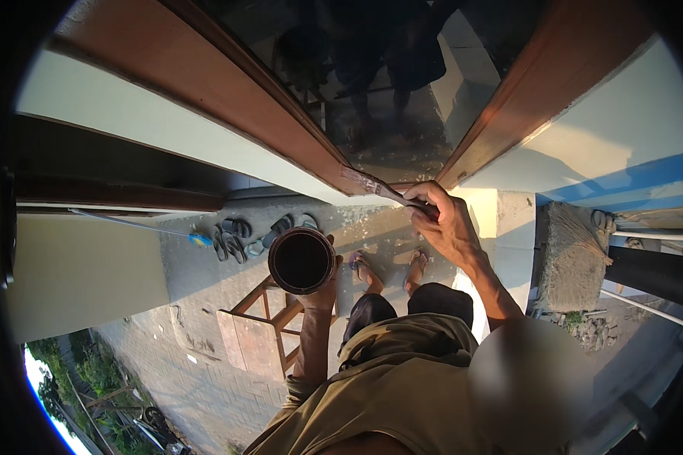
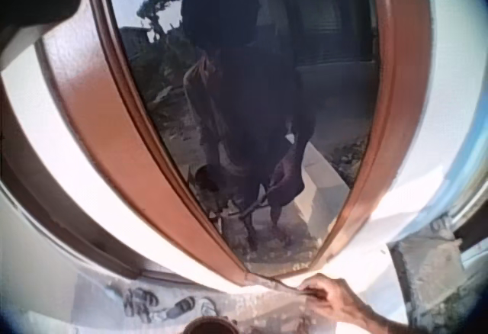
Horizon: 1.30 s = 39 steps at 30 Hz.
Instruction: The person paints the wooden frame of a glass door using a brush and a can of brown paint.
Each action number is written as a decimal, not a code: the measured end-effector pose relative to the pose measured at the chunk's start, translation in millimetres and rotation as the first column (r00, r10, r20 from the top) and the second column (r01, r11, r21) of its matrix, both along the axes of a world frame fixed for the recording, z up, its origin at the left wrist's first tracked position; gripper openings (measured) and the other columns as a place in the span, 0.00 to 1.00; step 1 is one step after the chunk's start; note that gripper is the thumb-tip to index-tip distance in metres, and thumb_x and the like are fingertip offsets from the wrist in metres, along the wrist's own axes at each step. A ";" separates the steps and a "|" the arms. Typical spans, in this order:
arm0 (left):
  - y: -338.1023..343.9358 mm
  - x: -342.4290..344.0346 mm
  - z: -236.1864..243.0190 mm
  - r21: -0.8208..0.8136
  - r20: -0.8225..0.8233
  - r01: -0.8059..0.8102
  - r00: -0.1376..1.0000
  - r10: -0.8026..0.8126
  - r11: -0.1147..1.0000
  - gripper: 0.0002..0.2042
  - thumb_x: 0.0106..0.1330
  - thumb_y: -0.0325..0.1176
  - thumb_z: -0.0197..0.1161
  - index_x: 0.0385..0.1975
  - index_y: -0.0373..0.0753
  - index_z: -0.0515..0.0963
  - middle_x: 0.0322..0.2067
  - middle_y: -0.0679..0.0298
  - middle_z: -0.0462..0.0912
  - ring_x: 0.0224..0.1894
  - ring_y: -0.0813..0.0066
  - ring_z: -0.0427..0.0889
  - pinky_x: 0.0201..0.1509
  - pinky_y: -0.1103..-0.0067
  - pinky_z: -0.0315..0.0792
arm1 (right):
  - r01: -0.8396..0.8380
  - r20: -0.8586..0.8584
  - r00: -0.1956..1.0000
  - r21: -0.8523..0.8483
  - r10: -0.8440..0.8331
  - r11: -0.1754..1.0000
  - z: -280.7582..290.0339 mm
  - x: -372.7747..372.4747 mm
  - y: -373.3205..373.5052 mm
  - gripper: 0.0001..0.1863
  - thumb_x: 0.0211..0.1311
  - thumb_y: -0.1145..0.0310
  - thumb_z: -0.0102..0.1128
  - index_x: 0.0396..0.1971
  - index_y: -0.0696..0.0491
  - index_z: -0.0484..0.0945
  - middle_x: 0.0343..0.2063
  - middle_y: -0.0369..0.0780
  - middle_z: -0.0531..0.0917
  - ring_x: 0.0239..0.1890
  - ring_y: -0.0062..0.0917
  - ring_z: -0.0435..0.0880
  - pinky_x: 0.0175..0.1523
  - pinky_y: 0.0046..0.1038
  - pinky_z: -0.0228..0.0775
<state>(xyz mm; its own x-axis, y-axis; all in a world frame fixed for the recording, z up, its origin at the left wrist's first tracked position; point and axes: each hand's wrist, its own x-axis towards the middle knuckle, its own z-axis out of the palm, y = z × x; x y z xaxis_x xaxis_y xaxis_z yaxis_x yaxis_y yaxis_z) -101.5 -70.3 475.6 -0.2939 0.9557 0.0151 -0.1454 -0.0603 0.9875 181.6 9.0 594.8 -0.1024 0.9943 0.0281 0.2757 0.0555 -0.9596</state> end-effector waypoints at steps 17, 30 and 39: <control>-8.4 49.6 23.1 -0.100 0.882 0.297 0.469 -0.054 0.950 0.35 0.76 0.63 0.38 0.66 0.40 0.74 0.63 0.59 0.79 0.65 0.60 0.76 0.72 0.62 0.67 | -0.370 0.444 0.862 0.226 0.243 0.901 119.7 -43.5 -39.2 0.10 0.62 0.67 0.72 0.42 0.52 0.86 0.33 0.40 0.87 0.31 0.35 0.88 0.37 0.31 0.78; -5.4 51.8 33.6 -0.192 0.852 0.247 0.522 0.036 0.950 0.37 0.74 0.67 0.37 0.68 0.43 0.70 0.64 0.56 0.75 0.65 0.57 0.76 0.65 0.58 0.76 | -0.283 0.299 0.929 0.200 0.216 0.938 112.7 -41.9 -29.6 0.09 0.66 0.66 0.70 0.42 0.53 0.83 0.31 0.37 0.86 0.28 0.27 0.85 0.33 0.29 0.76; 24.3 55.1 87.6 -0.050 0.808 0.151 0.587 -0.049 0.987 0.31 0.76 0.62 0.40 0.61 0.45 0.77 0.59 0.65 0.82 0.64 0.66 0.77 0.71 0.64 0.67 | 0.087 -0.706 0.626 -0.359 -0.332 0.929 59.5 -18.2 -36.2 0.12 0.70 0.57 0.65 0.36 0.49 0.78 0.24 0.40 0.85 0.18 0.23 0.81 0.23 0.23 0.69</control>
